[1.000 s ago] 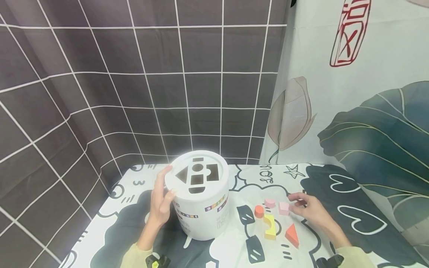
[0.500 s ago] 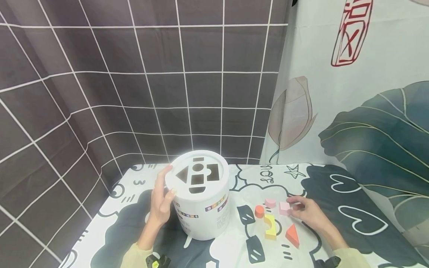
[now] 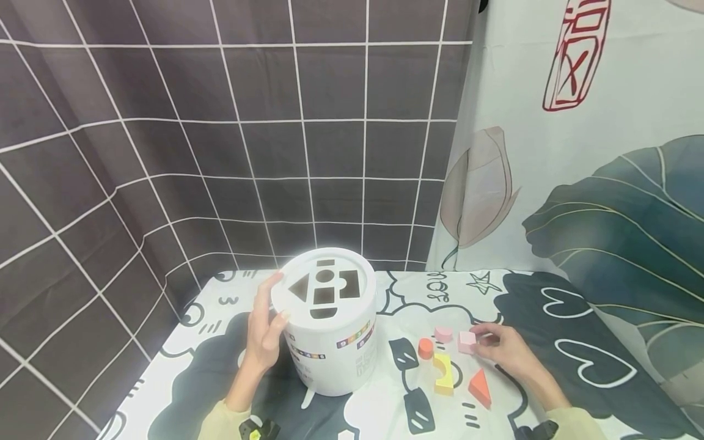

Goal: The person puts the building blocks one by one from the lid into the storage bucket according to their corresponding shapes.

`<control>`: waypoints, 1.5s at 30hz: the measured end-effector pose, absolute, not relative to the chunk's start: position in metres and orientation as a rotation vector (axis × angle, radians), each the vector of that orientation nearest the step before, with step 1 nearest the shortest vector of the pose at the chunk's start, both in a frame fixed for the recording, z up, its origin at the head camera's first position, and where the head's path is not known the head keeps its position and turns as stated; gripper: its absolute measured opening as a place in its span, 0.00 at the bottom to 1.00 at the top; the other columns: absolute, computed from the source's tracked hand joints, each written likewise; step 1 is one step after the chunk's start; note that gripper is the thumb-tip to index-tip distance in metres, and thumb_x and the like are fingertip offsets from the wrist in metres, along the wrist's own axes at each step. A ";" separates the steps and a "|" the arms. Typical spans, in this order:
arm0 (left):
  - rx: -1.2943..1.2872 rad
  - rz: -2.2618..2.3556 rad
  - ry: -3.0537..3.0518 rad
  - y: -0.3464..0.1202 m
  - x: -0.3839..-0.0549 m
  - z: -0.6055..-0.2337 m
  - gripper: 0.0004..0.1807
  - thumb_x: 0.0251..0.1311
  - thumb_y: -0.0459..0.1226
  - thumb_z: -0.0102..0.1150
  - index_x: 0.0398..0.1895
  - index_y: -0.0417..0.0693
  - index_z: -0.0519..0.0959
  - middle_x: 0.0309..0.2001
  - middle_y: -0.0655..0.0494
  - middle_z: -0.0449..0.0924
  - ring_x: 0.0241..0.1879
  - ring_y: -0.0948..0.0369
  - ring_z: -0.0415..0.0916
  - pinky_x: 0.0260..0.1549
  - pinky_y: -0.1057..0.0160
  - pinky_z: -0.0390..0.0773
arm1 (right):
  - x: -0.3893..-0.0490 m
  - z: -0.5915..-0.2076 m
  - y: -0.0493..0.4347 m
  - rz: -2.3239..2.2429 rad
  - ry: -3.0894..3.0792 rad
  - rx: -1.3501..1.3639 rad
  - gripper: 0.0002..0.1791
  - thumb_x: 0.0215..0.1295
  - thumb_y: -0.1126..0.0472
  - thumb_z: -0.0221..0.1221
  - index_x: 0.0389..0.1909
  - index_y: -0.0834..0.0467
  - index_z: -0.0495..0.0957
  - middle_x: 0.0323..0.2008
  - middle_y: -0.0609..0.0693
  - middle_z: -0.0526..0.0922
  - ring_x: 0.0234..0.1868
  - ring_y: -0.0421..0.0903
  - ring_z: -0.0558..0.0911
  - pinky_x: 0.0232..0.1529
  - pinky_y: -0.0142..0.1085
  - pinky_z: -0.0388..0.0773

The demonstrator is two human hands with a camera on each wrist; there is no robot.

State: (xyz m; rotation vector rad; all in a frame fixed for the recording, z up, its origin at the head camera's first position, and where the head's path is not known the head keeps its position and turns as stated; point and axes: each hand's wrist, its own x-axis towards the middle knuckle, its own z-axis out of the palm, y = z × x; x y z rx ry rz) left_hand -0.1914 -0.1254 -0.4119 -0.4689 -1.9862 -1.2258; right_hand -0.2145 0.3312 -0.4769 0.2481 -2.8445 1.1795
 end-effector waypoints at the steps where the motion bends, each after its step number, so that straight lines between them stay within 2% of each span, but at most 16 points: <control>1: -0.469 -1.226 -1.986 -0.125 -0.191 -0.412 0.38 0.50 0.45 0.46 0.67 0.41 0.66 0.68 0.41 0.69 0.70 0.40 0.60 0.63 0.24 0.37 | -0.215 -0.475 0.331 1.173 -2.850 0.244 0.20 0.53 0.67 0.70 0.48 0.69 0.81 0.36 0.54 0.84 0.35 0.46 0.80 0.31 0.33 0.77; 11: -0.484 -1.230 -1.980 -0.126 -0.192 -0.411 0.38 0.51 0.46 0.46 0.68 0.40 0.66 0.68 0.41 0.69 0.69 0.36 0.58 0.64 0.25 0.36 | -0.218 -0.450 0.325 1.142 -2.818 0.278 0.20 0.55 0.68 0.69 0.48 0.70 0.80 0.36 0.54 0.84 0.36 0.48 0.80 0.28 0.33 0.77; 14: -0.478 -1.227 -1.982 -0.126 -0.192 -0.411 0.38 0.51 0.46 0.46 0.68 0.40 0.66 0.68 0.41 0.69 0.70 0.37 0.59 0.64 0.25 0.36 | -0.218 -0.444 0.322 1.142 -2.794 0.297 0.19 0.54 0.68 0.70 0.47 0.69 0.80 0.37 0.55 0.85 0.36 0.49 0.81 0.29 0.33 0.78; 27: -0.474 -1.234 -1.981 -0.126 -0.191 -0.412 0.38 0.50 0.44 0.46 0.67 0.40 0.66 0.67 0.40 0.69 0.70 0.38 0.59 0.63 0.24 0.36 | -0.221 -0.418 0.311 1.073 -2.759 0.409 0.17 0.56 0.66 0.70 0.46 0.66 0.81 0.37 0.52 0.85 0.36 0.42 0.80 0.35 0.33 0.77; 41: -0.480 -1.235 -1.968 -0.125 -0.192 -0.412 0.38 0.49 0.44 0.47 0.67 0.39 0.66 0.67 0.40 0.70 0.69 0.35 0.59 0.63 0.24 0.36 | -0.228 -0.370 0.287 0.972 -2.709 0.563 0.17 0.58 0.61 0.70 0.47 0.63 0.82 0.40 0.51 0.85 0.42 0.48 0.81 0.39 0.36 0.75; 45: -0.484 -1.234 -1.966 -0.125 -0.192 -0.412 0.38 0.50 0.45 0.47 0.67 0.39 0.66 0.67 0.40 0.70 0.69 0.36 0.59 0.62 0.23 0.36 | -0.228 -0.353 0.278 0.980 -2.657 0.656 0.17 0.59 0.63 0.69 0.48 0.63 0.82 0.41 0.52 0.86 0.43 0.46 0.82 0.40 0.36 0.77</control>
